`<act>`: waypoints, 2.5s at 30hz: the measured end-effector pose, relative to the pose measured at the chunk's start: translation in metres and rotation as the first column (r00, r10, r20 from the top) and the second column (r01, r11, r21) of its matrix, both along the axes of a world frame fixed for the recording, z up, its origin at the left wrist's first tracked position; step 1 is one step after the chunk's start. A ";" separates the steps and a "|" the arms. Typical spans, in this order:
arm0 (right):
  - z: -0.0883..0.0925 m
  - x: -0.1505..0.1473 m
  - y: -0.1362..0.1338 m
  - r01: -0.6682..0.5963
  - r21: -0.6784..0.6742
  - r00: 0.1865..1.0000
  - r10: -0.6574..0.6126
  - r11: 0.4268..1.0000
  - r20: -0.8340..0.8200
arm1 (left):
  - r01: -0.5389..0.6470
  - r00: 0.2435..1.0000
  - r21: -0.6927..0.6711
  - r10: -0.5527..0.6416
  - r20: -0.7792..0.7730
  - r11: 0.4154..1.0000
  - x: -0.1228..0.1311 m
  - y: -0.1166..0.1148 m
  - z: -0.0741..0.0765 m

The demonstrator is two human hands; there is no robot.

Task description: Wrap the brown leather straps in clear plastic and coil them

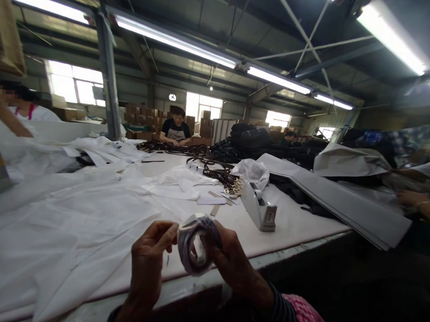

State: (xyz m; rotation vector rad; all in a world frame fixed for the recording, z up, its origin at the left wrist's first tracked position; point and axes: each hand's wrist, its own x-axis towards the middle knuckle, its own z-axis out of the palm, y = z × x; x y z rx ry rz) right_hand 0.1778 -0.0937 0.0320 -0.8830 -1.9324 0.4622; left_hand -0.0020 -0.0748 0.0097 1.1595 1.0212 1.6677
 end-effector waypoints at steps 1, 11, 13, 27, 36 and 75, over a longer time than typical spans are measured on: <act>0.003 0.004 0.001 0.049 0.067 0.996 -0.054 0.997 0.077 | 0.102 0.993 -0.015 -0.103 -0.052 0.995 -0.008 0.004 0.004; 0.034 0.032 0.064 -0.068 0.728 0.649 -0.524 0.682 0.551 | 0.669 0.570 -0.081 -0.581 -0.581 0.738 -0.021 0.049 0.083; 0.023 0.040 0.068 -0.120 0.670 0.608 -0.479 0.733 0.633 | 0.682 0.529 -0.027 -0.518 -0.673 0.731 -0.018 0.056 0.065; 0.002 0.082 0.066 -0.023 -0.225 0.767 0.162 0.974 0.621 | 0.791 0.429 0.101 -0.429 -0.795 0.604 -0.024 0.077 -0.011; -0.014 0.057 0.096 0.006 -0.315 0.881 0.144 0.949 0.451 | 0.806 0.221 0.011 -0.284 -0.933 0.591 -0.030 0.092 0.012; -0.029 0.040 0.099 0.001 0.107 0.758 -0.071 0.994 0.648 | 0.589 0.144 0.047 -0.048 -0.988 0.806 -0.002 0.094 -0.005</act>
